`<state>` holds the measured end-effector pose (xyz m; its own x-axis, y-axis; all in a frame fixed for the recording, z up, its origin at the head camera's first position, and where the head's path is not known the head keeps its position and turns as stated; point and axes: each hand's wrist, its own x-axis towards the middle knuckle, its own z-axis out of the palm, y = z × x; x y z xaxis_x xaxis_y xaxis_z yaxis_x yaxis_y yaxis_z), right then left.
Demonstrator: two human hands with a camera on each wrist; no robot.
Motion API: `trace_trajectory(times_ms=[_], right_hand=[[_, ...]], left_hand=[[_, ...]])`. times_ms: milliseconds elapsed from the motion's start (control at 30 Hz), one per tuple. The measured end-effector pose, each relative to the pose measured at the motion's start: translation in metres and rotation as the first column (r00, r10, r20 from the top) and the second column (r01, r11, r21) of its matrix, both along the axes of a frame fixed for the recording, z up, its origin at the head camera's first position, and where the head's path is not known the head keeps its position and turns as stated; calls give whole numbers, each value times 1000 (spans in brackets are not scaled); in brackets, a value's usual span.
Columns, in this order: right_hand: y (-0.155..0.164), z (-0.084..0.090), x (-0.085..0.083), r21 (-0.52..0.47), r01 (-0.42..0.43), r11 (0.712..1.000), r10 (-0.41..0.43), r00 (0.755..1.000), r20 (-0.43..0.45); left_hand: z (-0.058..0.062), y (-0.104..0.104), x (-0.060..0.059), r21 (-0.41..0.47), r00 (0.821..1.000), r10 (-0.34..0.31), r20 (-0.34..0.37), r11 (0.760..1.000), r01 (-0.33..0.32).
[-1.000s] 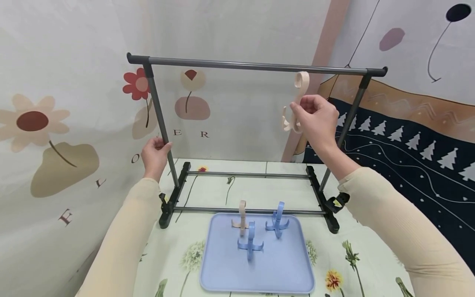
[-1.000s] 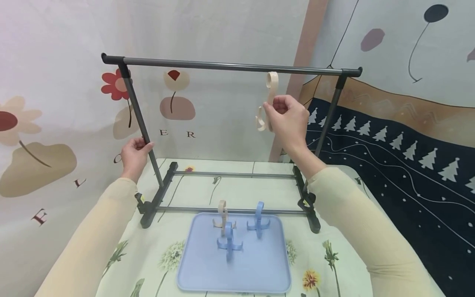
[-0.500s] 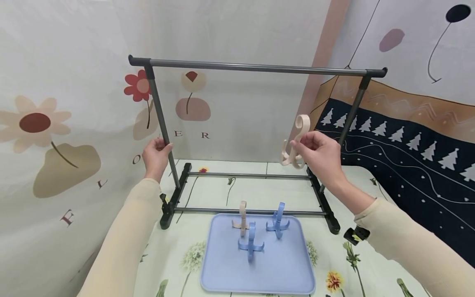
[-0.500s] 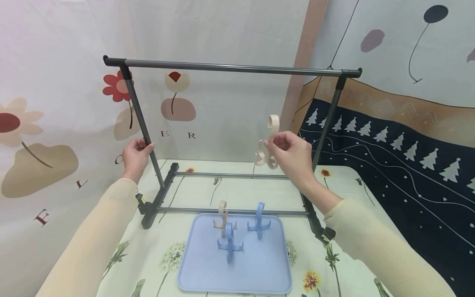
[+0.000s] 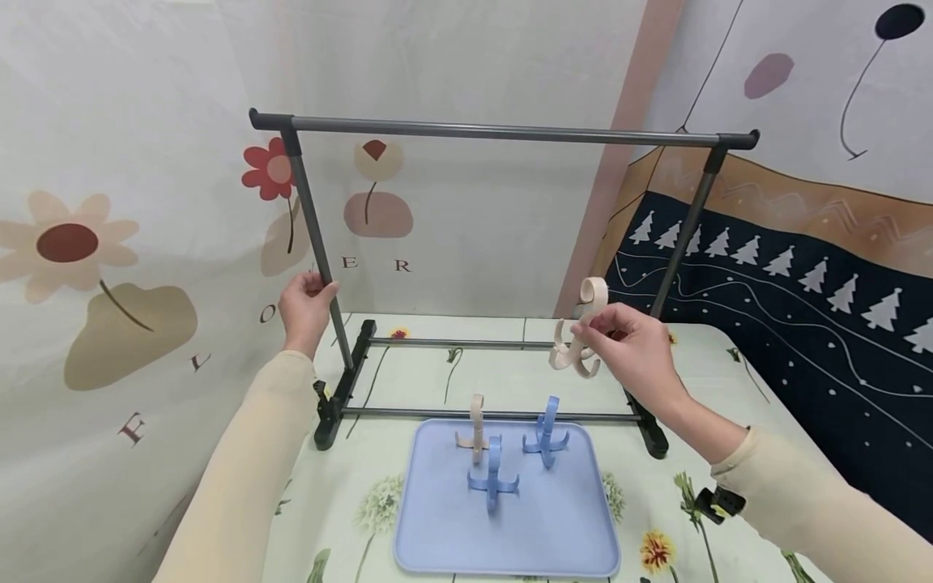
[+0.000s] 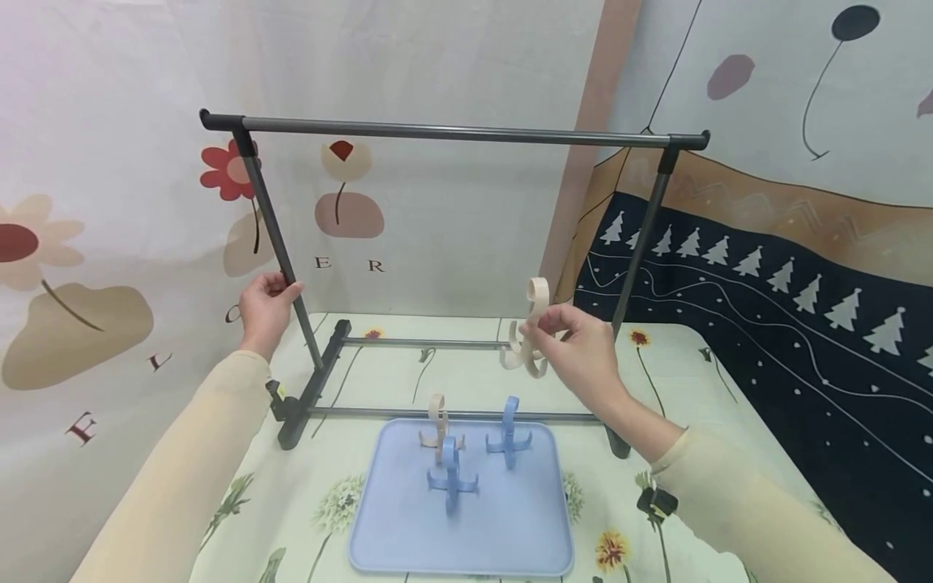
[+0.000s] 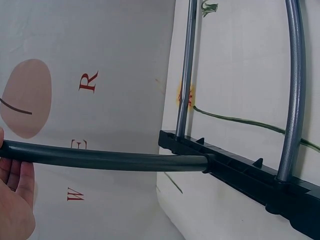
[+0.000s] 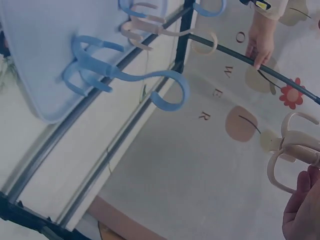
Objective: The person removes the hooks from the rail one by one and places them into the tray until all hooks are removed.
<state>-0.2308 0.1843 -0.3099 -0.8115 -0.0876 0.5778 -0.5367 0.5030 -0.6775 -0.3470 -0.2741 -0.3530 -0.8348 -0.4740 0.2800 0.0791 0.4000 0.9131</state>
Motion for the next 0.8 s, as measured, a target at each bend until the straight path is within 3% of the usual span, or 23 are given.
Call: trace_trajectory(times_ms=[300, 500, 800], right_hand=[[2, -28, 10, -7, -30, 1000, 30, 997, 67], [5, -54, 15, -29, -73, 997, 76, 985, 155], [9, -93, 22, -26, -162, 986, 164, 965, 203]], left_hand=[[-1, 0, -1, 12, 1000, -4, -11, 1000, 4], [-1, 0, -1, 15, 1000, -9, -15, 1000, 9], [-2, 0, -2, 10, 1000, -1, -17, 1000, 2]])
